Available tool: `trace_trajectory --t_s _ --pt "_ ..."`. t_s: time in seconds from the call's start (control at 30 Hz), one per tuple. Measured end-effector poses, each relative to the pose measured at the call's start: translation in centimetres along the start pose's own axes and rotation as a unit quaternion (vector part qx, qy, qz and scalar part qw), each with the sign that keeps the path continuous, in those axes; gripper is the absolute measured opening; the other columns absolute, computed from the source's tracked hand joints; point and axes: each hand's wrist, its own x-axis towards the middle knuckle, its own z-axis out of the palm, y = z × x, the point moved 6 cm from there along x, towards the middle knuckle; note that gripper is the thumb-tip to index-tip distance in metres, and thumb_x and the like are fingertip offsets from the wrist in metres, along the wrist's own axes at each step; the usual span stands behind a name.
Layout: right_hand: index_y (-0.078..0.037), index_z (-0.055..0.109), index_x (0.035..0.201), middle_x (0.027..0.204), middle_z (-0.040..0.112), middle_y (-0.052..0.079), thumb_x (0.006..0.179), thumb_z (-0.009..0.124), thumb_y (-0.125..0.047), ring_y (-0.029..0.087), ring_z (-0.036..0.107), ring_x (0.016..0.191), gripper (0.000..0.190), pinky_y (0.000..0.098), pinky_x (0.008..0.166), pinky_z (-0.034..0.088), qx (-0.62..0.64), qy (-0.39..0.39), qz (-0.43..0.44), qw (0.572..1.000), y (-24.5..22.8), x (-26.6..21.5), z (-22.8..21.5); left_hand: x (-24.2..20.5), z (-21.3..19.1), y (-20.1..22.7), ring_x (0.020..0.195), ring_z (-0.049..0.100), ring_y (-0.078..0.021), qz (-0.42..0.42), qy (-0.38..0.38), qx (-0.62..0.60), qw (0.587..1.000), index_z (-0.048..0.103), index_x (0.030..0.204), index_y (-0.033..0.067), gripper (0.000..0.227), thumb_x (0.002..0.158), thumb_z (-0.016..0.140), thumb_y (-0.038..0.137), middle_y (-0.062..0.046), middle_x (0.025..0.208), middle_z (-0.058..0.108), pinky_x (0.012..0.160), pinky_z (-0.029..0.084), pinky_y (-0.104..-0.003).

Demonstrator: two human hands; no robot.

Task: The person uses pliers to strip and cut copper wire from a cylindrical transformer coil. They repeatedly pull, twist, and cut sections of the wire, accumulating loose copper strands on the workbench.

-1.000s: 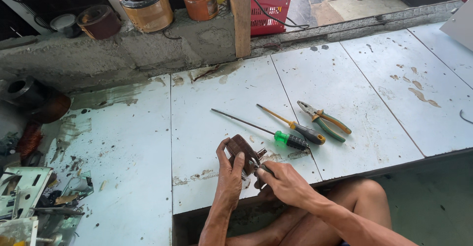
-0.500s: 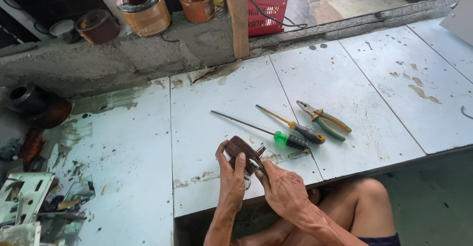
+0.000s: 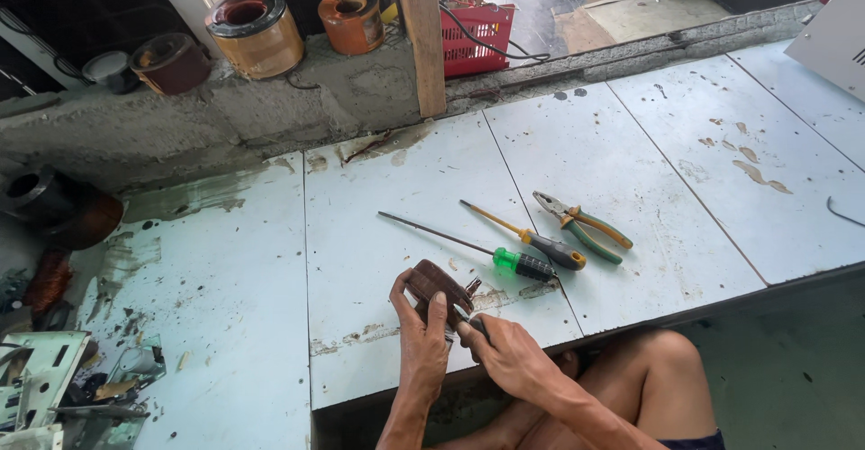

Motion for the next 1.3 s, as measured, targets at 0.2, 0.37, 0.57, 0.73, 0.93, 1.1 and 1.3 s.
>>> trace_trajectory --t_s 0.2,0.37,0.57,0.73,0.93,1.1,1.3 --pt "-0.012 0.047 0.087 0.074 0.068 0.01 0.109 0.042 -0.045 0.036 0.059 0.073 0.04 0.0431 0.071 0.042 -0.067 -0.002 -0.005 0.998 0.3 0.1 0.5 0.5 -0.3 -0.9 0.106 0.06 -0.0214 0.002 -0.004 -0.003 1.0 0.03 0.152 0.0271 0.059 0.098 0.054 0.034 -0.011 0.127 0.061 0.089 0.053 -0.039" --pt "-0.013 0.05 0.089 0.078 0.068 0.01 0.107 0.039 -0.052 0.036 0.06 0.079 0.044 0.0446 0.072 0.042 -0.073 -0.008 0.039 0.997 -0.6 -0.4 -0.1 0.5 -0.1 -0.6 0.105 0.061 -0.0207 0.028 -0.007 0.008 1.0 0.03 0.151 0.0234 0.058 0.099 0.053 0.034 -0.01 0.126 0.061 0.09 0.055 -0.038" --pt "-0.008 0.062 0.096 0.062 0.061 0.009 0.105 0.048 -0.053 0.032 0.053 0.065 0.048 0.0431 0.068 0.041 -0.023 0.065 -0.036 0.997 1.6 1.8 1.7 0.3 0.1 -0.3 0.1 0.061 -0.0238 -0.013 0.002 -0.059 0.998 0.03 0.152 0.0252 0.057 0.1 0.052 0.029 -0.012 0.122 0.06 0.084 0.055 -0.041" --pt "-0.013 0.062 0.088 0.06 0.065 0.008 0.104 0.055 -0.049 0.036 0.054 0.058 0.04 0.0447 0.06 0.04 -0.03 0.122 -0.096 0.987 2.9 3.0 3.0 -0.1 0.0 0.1 0.095 0.059 -0.0215 -0.08 0.022 -0.048 0.995 0.03 0.152 0.0345 0.055 0.101 0.05 0.034 -0.01 0.118 0.062 0.067 0.044 -0.038" --pt "-0.013 0.062 0.088 0.061 0.068 0.007 0.102 0.059 -0.048 0.037 0.056 0.057 0.038 0.0442 0.059 0.042 -0.028 0.159 -0.136 0.978 3.6 3.7 3.1 0.4 0.1 0.4 0.097 0.059 -0.0218 -0.061 0.021 -0.059 0.996 0.029 0.154 0.0267 0.057 0.101 0.051 0.03 -0.012 0.117 0.062 0.081 0.05 -0.037" --pt "-0.018 0.062 0.085 0.072 0.074 0.001 0.096 0.07 -0.042 0.022 0.06 0.059 0.028 0.0357 0.059 0.045 0.019 0.169 -0.162 0.972 2.4 2.1 1.4 1.2 -0.5 -0.1 0.106 0.059 -0.0199 -0.036 0.032 -0.055 0.997 0.031 0.155 0.0227 0.06 0.1 0.053 0.026 -0.012 0.125 0.06 0.093 0.052 -0.037" --pt "-0.015 0.071 0.111 0.101 0.064 -0.001 0.098 0.069 -0.02 0.014 0.068 0.071 0.014 0.0326 0.049 0.056 -0.081 0.318 -0.349 0.878 -3.0 -0.7 -3.0 0.2 -0.1 1.6 0.107 0.056 -0.0189 -0.048 0.023 -0.03 0.998 0.031 0.155 0.0226 0.06 0.099 0.051 0.031 -0.011 0.124 0.058 0.093 0.051 -0.036"
